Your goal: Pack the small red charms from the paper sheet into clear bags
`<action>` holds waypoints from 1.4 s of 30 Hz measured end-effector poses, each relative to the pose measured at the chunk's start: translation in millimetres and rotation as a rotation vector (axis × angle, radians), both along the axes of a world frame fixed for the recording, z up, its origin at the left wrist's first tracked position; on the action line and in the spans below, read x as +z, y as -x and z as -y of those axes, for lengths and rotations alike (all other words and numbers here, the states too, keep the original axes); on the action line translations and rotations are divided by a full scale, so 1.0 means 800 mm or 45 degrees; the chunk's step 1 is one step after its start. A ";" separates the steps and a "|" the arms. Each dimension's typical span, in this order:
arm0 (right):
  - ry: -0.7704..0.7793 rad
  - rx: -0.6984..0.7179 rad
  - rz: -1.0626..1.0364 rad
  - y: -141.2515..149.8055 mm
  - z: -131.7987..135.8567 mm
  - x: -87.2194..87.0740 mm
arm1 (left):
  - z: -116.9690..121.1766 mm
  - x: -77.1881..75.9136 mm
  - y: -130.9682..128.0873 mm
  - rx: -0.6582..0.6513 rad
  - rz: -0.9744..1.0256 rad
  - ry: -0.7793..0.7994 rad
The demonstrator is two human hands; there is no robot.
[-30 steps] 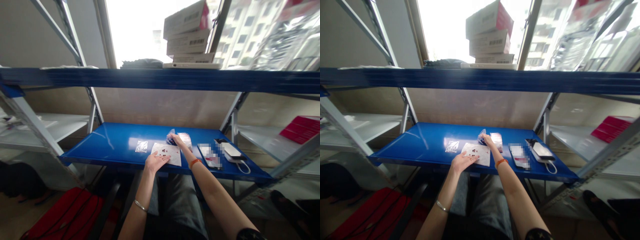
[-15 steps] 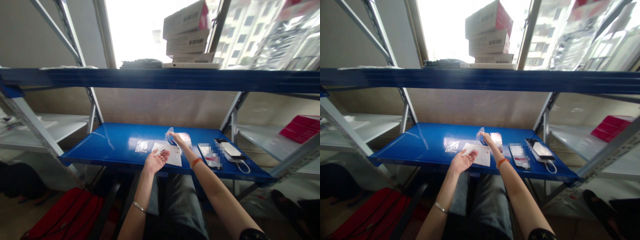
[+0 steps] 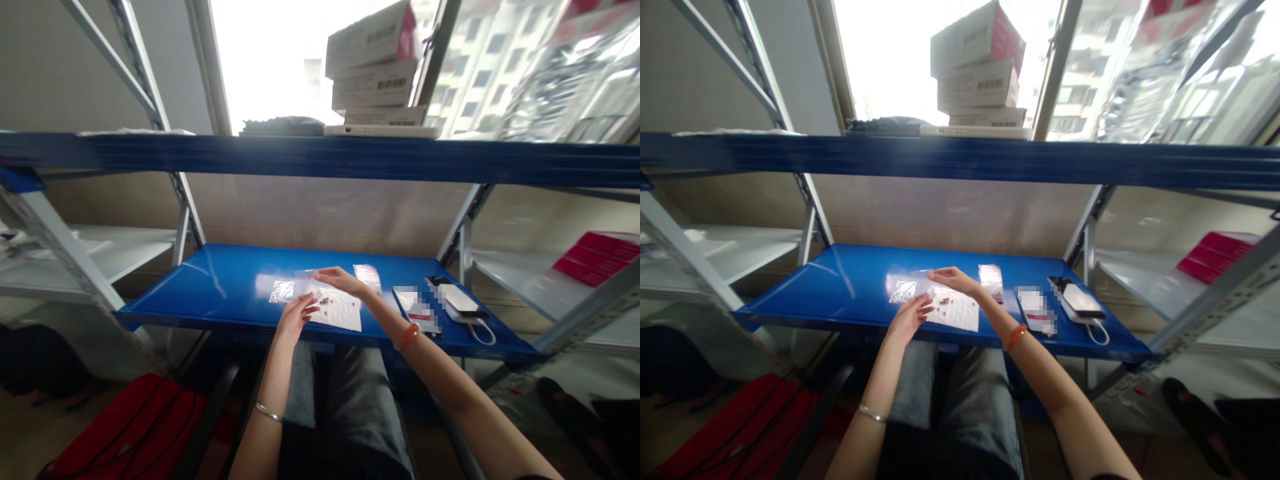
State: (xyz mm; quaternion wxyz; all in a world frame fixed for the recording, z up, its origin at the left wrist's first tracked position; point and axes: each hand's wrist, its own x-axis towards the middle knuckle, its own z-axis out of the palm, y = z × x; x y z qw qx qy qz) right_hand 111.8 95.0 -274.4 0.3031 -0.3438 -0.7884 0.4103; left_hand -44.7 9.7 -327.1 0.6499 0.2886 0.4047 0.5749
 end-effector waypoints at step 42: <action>-0.412 -0.785 0.415 -0.061 -0.060 -0.089 | 0.013 -0.022 0.005 0.050 -1.622 -0.532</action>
